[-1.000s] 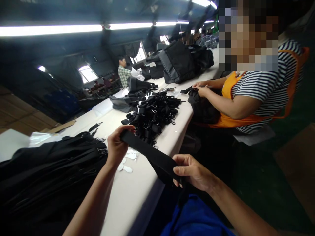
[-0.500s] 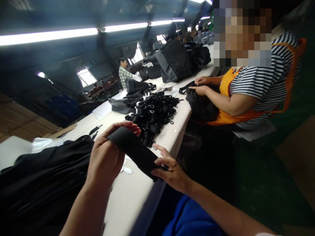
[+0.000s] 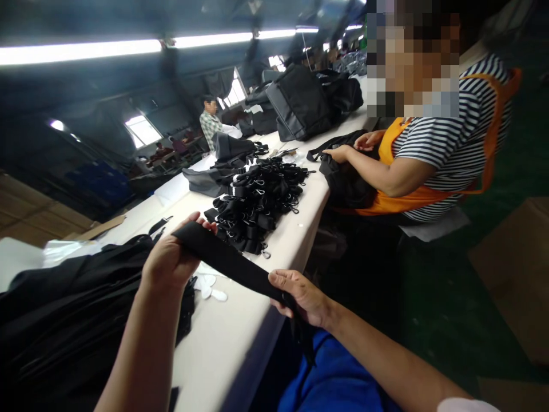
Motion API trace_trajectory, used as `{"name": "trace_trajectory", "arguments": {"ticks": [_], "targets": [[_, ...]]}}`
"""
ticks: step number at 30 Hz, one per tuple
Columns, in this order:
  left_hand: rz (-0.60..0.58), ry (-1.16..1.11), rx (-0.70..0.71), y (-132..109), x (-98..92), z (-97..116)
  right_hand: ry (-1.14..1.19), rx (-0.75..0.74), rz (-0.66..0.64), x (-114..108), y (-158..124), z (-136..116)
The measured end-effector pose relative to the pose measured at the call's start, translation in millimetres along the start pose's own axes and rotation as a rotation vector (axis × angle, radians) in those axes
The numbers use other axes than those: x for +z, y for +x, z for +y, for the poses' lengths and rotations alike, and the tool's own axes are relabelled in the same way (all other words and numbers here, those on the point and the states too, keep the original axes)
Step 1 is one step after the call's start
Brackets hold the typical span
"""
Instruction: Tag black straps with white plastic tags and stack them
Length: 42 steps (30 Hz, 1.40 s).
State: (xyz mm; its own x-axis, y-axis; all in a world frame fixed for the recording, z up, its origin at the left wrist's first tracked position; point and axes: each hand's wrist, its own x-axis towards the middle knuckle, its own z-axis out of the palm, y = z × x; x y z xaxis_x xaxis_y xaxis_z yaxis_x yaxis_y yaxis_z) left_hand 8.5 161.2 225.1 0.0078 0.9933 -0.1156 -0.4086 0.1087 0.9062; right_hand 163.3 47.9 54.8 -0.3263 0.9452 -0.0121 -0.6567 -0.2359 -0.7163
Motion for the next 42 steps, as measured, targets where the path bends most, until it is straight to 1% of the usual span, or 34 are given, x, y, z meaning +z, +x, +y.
{"name": "trace_trajectory", "arguments": {"ticks": [2, 5, 8, 9, 11, 12, 15, 17, 18, 22, 24, 26, 28, 31, 33, 34, 36, 39, 42], "targets": [[0.074, -0.042, -0.073, 12, -7.9, -9, 0.092, 0.013, 0.013, -3, 1, -1], [0.15, -0.051, -0.136, 26, -22.8, -18, 0.15, 0.017, -0.048, -10, -1, -6], [0.176, 0.002, -0.131, 38, -39.5, -24, -0.001, 0.071, -0.136, -11, -7, -15], [0.183, 0.027, -0.116, 41, -45.3, -26, -0.078, 0.102, -0.14, -11, -8, -17], [0.198, 0.088, -0.064, 48, -57.9, -31, -0.201, 0.155, -0.099, -10, -10, -21], [0.203, 0.123, -0.033, 51, -64.8, -33, -0.213, 0.162, -0.056, -10, -10, -21], [0.194, 0.224, 0.025, 56, -86.9, -43, -0.081, 0.108, 0.07, -13, -8, -21], [0.139, 0.284, 0.003, 54, -100.5, -51, -0.021, 0.041, 0.103, -18, -7, -23], [0.092, 0.315, -0.025, 51, -106.3, -55, -0.026, 0.008, 0.104, -20, -7, -26], [-0.128, 0.445, -0.18, 24, -122.7, -65, -0.092, -0.122, 0.085, -22, -14, -46], [-0.27, 0.553, -0.237, 8, -126.2, -65, -0.116, -0.177, 0.067, -19, -20, -57], [-0.457, 0.698, -0.257, -6, -123.3, -64, -0.132, -0.199, 0.019, -13, -25, -66], [-0.622, 0.82, -0.213, -19, -110.7, -67, -0.142, -0.179, -0.063, -6, -27, -70], [-0.764, 0.839, -0.057, -34, -76.7, -83, -0.172, -0.115, -0.2, 5, -24, -70], [-0.838, 0.768, -0.008, -40, -53.2, -100, -0.201, -0.105, -0.241, 11, -18, -68], [-0.848, 0.737, -0.005, -42, -44.1, -109, -0.216, -0.113, -0.243, 12, -15, -68], [-0.812, 0.696, 0.01, -44, -33.0, -124, -0.249, -0.142, -0.215, 11, -11, -68], [-0.642, 0.673, 0.052, -44, -31.8, -132, -0.286, -0.153, -0.13, 2, -7, -69], [-0.463, 0.643, 0.089, -42, -36.2, -127, -0.299, -0.146, -0.006, -10, -4, -65]]}}
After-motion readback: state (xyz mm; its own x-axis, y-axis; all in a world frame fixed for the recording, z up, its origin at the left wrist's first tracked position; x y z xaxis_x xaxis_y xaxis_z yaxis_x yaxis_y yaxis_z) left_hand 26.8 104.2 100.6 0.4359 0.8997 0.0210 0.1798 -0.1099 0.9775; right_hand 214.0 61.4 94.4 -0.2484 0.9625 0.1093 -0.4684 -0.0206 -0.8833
